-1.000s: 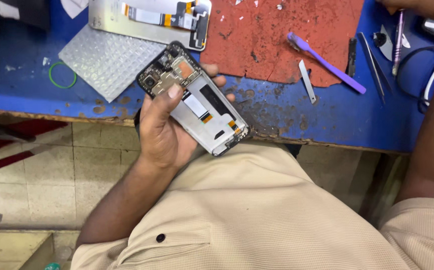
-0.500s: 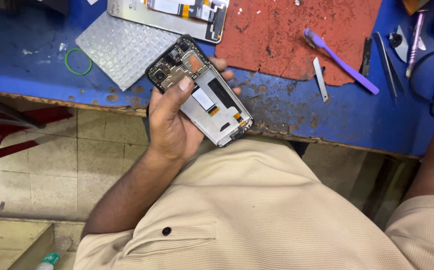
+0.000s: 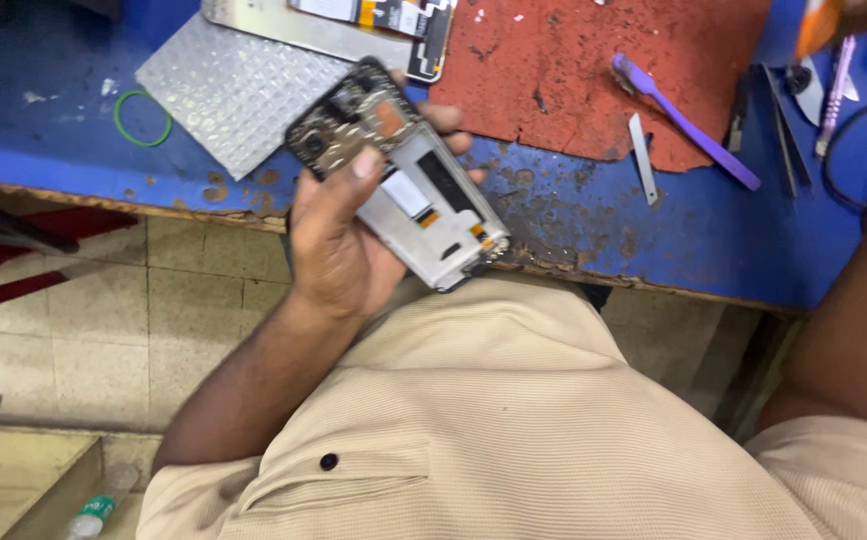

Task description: The person cleans the edges and interior of a disassembled smartphone using a toothbrush and metal tool, then installs a new battery and reassembles the device. The person handles the phone frame, battery, and various tools throughout the process.

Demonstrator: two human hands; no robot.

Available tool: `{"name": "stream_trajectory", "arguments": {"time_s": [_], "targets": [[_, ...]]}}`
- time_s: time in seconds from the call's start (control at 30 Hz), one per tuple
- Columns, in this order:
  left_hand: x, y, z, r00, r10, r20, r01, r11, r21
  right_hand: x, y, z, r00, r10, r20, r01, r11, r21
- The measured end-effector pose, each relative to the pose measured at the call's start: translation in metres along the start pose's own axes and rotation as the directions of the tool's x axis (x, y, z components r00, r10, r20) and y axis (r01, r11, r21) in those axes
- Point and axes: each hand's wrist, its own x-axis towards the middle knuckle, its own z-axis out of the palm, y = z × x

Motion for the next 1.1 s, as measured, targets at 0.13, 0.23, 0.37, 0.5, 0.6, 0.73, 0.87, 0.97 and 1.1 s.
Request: {"name": "stream_trajectory", "arguments": {"time_s": [0.13, 0.23, 0.37, 0.5, 0.6, 0.73, 0.87, 0.97, 1.1], "targets": [[0.011, -0.011, 0.004, 0.994, -0.015, 0.11, 0.023, 0.997, -0.077, -0.033, -0.033, 0.016, 0.996, -0.008, 0.084, -0.042, 0.817, 0.575], [0.014, -0.019, 0.008, 0.992, -0.023, 0.12, 0.036, 0.994, -0.108, -0.048, -0.058, 0.035, 0.981, -0.033, 0.192, -0.147, 0.523, 0.84], [0.014, -0.027, 0.01, 0.995, 0.035, 0.095, -0.023, 0.992, -0.124, -0.05, -0.093, 0.061, 0.955, -0.117, 0.274, -0.183, 0.496, 0.849], [0.016, -0.034, 0.01, 0.992, 0.115, 0.056, -0.107, 0.985, -0.134, -0.064, -0.126, 0.082, 0.992, -0.118, 0.049, 0.082, 0.881, 0.466], [0.016, -0.04, 0.012, 0.988, 0.145, 0.046, -0.136, 0.978, -0.16, -0.065, -0.135, 0.091, 0.968, -0.251, 0.008, 0.249, 0.964, 0.097], [0.013, -0.041, 0.012, 0.987, 0.146, 0.066, -0.136, 0.98, -0.146, -0.061, -0.142, 0.101, 0.963, -0.268, 0.037, 0.268, 0.963, 0.017], [0.012, -0.037, 0.011, 0.981, 0.161, 0.112, -0.151, 0.984, -0.097, -0.06, -0.148, 0.105, 0.948, -0.318, -0.004, 0.317, 0.945, 0.074], [0.013, -0.036, 0.011, 0.976, 0.171, 0.134, -0.167, 0.985, -0.04, -0.059, -0.149, 0.106, 0.933, -0.36, -0.009, 0.36, 0.93, 0.079], [0.013, -0.035, 0.013, 0.977, 0.159, 0.14, -0.156, 0.987, -0.037, -0.059, -0.146, 0.104, 0.929, -0.369, -0.002, 0.369, 0.929, 0.033]]}}
